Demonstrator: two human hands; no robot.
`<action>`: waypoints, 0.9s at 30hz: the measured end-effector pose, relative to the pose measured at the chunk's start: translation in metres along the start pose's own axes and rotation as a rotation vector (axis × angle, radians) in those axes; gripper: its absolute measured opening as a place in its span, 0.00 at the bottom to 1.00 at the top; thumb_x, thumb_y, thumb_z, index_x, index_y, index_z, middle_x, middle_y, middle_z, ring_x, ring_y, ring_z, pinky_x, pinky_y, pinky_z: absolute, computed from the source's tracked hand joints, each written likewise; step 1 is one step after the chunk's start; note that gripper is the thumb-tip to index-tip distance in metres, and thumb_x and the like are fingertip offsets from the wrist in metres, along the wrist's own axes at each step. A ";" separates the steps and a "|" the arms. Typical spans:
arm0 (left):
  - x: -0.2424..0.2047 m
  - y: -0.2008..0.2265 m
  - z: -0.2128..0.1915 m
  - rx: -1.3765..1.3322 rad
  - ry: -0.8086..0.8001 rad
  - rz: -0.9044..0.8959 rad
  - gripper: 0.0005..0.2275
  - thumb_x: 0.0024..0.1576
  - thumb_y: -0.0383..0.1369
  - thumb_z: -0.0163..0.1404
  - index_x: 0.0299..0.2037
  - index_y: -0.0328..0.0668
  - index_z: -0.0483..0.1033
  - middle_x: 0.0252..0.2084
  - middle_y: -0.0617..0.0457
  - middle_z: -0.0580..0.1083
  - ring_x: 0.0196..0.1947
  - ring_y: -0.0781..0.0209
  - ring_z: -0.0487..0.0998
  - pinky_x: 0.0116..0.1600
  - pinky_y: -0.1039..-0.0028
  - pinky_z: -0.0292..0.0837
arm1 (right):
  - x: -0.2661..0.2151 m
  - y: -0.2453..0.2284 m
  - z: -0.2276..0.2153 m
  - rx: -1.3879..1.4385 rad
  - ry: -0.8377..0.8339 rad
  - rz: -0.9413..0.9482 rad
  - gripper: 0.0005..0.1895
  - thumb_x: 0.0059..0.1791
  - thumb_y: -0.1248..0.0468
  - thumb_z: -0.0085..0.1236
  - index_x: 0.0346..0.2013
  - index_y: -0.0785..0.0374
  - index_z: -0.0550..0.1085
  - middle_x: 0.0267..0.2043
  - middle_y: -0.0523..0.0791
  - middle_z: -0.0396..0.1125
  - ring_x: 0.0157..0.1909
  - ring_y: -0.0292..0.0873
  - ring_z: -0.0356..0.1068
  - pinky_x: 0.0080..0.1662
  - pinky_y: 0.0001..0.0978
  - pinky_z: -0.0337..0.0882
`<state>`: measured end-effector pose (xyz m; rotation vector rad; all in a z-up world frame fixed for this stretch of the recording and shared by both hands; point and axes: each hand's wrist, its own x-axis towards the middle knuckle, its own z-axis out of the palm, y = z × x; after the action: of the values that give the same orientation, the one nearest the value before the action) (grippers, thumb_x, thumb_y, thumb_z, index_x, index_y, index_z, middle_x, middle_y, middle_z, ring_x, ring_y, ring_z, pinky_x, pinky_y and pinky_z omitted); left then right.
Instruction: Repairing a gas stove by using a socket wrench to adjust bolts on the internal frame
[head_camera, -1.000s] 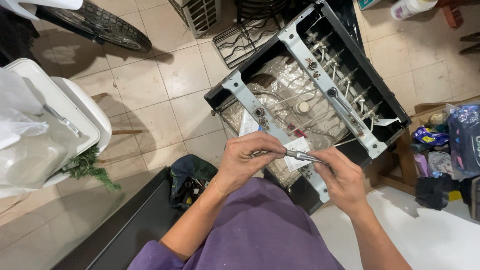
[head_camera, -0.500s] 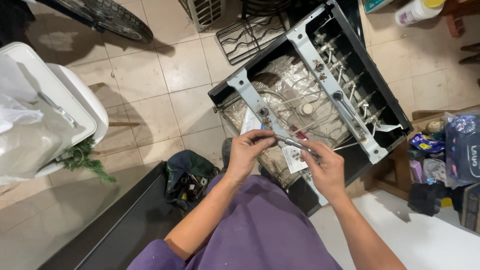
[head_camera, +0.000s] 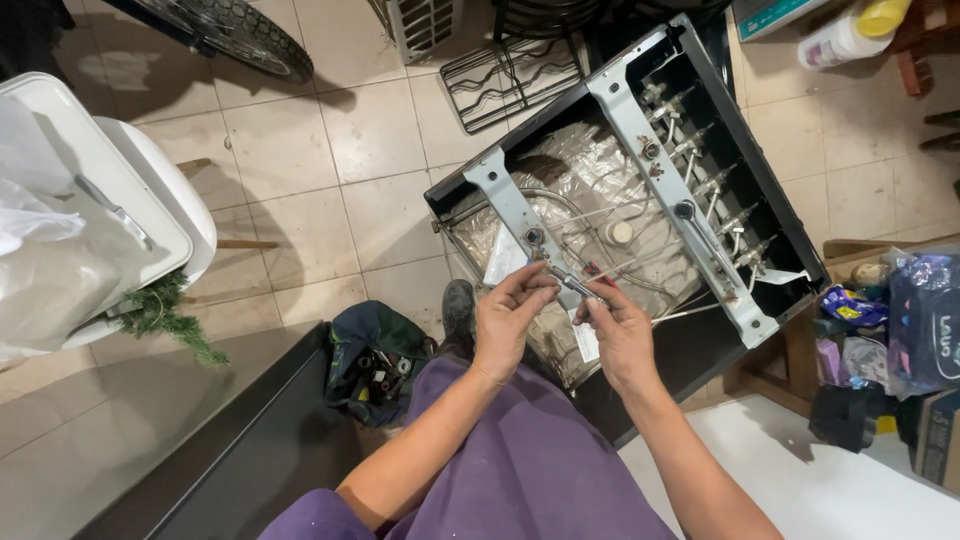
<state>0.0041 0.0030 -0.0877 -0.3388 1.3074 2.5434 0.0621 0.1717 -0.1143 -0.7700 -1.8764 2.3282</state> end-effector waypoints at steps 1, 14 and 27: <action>0.003 -0.004 -0.003 0.022 0.018 0.007 0.16 0.58 0.21 0.58 0.57 0.27 0.75 0.42 0.40 0.80 0.42 0.59 0.83 0.50 0.70 0.82 | 0.001 0.002 -0.001 0.023 0.006 0.016 0.12 0.54 0.72 0.54 0.51 0.73 0.76 0.36 0.49 0.70 0.36 0.41 0.72 0.41 0.36 0.78; 0.086 -0.105 -0.067 0.181 0.241 -0.099 0.16 0.63 0.21 0.48 0.61 0.24 0.68 0.53 0.32 0.75 0.52 0.50 0.75 0.56 0.59 0.75 | 0.061 0.014 -0.003 -0.155 -0.032 0.059 0.12 0.55 0.72 0.55 0.52 0.74 0.76 0.33 0.53 0.69 0.34 0.44 0.74 0.40 0.36 0.79; 0.117 -0.125 -0.090 -0.148 0.011 -0.262 0.16 0.57 0.25 0.59 0.56 0.43 0.78 0.47 0.53 0.81 0.45 0.64 0.82 0.52 0.70 0.80 | 0.096 -0.025 0.010 -1.026 -0.183 -0.085 0.10 0.54 0.56 0.60 0.49 0.48 0.82 0.32 0.41 0.75 0.39 0.41 0.78 0.44 0.32 0.74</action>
<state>-0.0564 0.0141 -0.2717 -0.5175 1.0057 2.4212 -0.0320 0.2024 -0.1223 -0.4733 -3.0967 1.2826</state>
